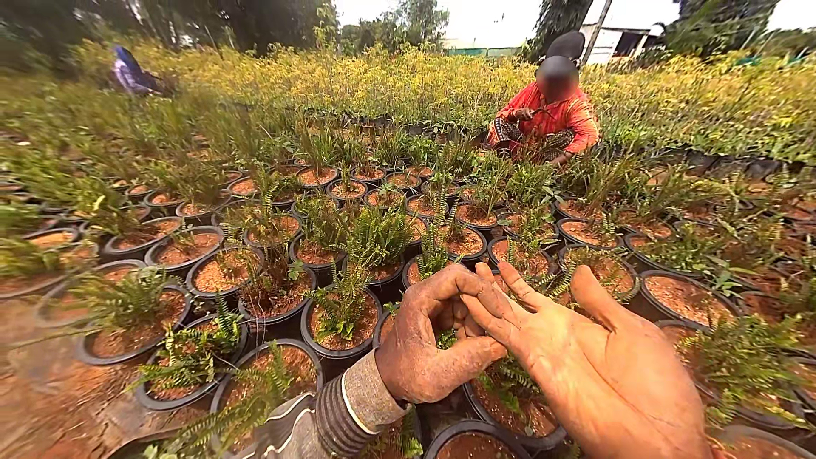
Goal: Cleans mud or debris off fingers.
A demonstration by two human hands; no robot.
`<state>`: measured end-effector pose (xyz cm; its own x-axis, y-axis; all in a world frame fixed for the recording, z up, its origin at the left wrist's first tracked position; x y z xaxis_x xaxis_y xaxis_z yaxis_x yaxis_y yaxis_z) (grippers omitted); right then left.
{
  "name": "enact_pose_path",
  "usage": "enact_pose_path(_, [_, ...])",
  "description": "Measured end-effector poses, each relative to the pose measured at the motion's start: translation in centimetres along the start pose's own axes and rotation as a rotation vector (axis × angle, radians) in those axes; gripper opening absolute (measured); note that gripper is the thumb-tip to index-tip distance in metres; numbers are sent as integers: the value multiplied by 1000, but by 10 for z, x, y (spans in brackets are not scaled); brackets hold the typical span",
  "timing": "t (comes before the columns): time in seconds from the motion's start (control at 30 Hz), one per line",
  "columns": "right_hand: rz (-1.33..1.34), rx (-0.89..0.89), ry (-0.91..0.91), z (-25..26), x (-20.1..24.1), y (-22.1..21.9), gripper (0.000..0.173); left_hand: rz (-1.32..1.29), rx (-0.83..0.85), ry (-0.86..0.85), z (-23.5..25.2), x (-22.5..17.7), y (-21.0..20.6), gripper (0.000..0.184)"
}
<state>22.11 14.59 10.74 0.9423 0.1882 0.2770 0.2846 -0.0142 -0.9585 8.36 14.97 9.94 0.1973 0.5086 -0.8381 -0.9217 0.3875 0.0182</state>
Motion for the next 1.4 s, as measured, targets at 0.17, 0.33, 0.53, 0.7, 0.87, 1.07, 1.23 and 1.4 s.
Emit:
enact_pose_path(0.17, [-28, 13, 24, 1, 1, 2, 90, -14, -7, 23, 0, 1, -1, 24])
enact_pose_path(0.33, [-42, 7, 23, 1, 2, 2, 92, -22, -23, 49, 0, 0, -2, 27])
enact_pose_path(0.53, [-59, 12, 47, 0, 3, 0, 92, -41, -13, 104, 3, -1, -2, 26])
enact_pose_path(0.7, [-78, 6, 65, 0, 3, 0, 90, -62, -12, 139, 3, 0, -2, 27])
enact_pose_path(0.87, [-109, -8, 91, 1, 4, 0, 88, -88, -12, 157, 4, 2, -2, 28])
enact_pose_path(1.07, [-91, 8, 83, 3, 6, 1, 90, -151, 26, 188, 6, 5, -4, 31])
enact_pose_path(1.23, [-93, 37, 69, 1, 6, 1, 93, -191, 35, 200, 5, 3, -5, 32])
enact_pose_path(1.4, [-109, 24, 54, 2, 5, 1, 95, -124, -7, 167, 4, -2, -6, 30])
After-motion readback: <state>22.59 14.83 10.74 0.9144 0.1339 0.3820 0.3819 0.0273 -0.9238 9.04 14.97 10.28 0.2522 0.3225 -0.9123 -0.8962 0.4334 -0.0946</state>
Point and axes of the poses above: each hand's wrist, its own z-axis towards the middle knuckle, its own y-axis out of the back of the hand, x = y × z, the point moved 5 cm from there along z, towards the middle knuckle, and after that the axes turned 15 degrees about y, right-handed, at the moved point
